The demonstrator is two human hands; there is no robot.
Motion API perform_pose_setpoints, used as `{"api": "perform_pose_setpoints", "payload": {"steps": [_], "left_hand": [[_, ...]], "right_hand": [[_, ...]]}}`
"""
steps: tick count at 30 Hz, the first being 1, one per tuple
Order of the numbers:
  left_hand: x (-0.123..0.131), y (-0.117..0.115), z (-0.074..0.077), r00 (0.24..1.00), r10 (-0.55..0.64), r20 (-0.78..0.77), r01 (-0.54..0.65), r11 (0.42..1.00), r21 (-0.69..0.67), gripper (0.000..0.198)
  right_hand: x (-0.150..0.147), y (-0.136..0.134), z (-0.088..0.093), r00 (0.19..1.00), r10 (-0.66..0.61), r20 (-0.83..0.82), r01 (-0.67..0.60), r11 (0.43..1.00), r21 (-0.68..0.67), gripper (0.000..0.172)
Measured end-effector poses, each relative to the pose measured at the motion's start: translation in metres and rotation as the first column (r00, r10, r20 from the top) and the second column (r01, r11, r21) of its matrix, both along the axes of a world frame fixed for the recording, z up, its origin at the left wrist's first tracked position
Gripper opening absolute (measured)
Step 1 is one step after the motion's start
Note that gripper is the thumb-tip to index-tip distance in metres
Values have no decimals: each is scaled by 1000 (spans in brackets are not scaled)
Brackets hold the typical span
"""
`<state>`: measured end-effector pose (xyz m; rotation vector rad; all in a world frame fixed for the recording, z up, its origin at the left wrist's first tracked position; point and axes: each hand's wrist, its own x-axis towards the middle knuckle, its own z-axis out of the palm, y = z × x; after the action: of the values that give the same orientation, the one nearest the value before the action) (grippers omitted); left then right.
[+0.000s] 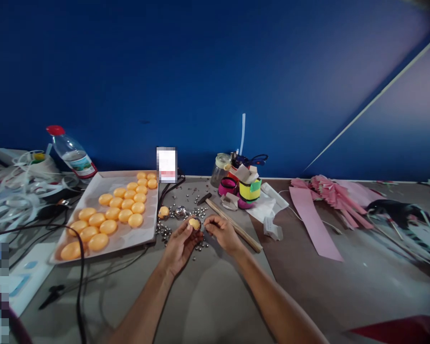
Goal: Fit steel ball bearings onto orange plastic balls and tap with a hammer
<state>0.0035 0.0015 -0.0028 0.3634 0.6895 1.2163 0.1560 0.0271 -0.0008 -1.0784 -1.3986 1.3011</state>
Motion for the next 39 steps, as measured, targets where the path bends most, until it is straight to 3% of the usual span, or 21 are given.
{"api": "perform_pose_setpoints", "payload": {"steps": [14, 24, 28, 32, 39], "left_hand": [[5, 0, -4, 997, 39, -72, -30, 993, 115, 34], [10, -2, 1, 985, 74, -158, -43, 981, 191, 41], [8, -2, -5, 980, 69, -185, -21, 968, 249, 39], [8, -4, -11, 946, 97, -308, -18, 968, 250, 41], [8, -3, 3, 990, 83, -110, -68, 989, 134, 35]], "right_hand": [[-4, -6, 7, 996, 39, 78, -38, 999, -12, 11], [-6, -5, 0, 999, 23, -23, -25, 996, -89, 13], [-6, -6, -1, 999, 30, -12, -31, 996, -79, 14], [-7, -6, -4, 1000, 24, 12, -23, 997, -79, 17], [-2, -1, 2, 999, 27, -33, -30, 996, -80, 16]]}}
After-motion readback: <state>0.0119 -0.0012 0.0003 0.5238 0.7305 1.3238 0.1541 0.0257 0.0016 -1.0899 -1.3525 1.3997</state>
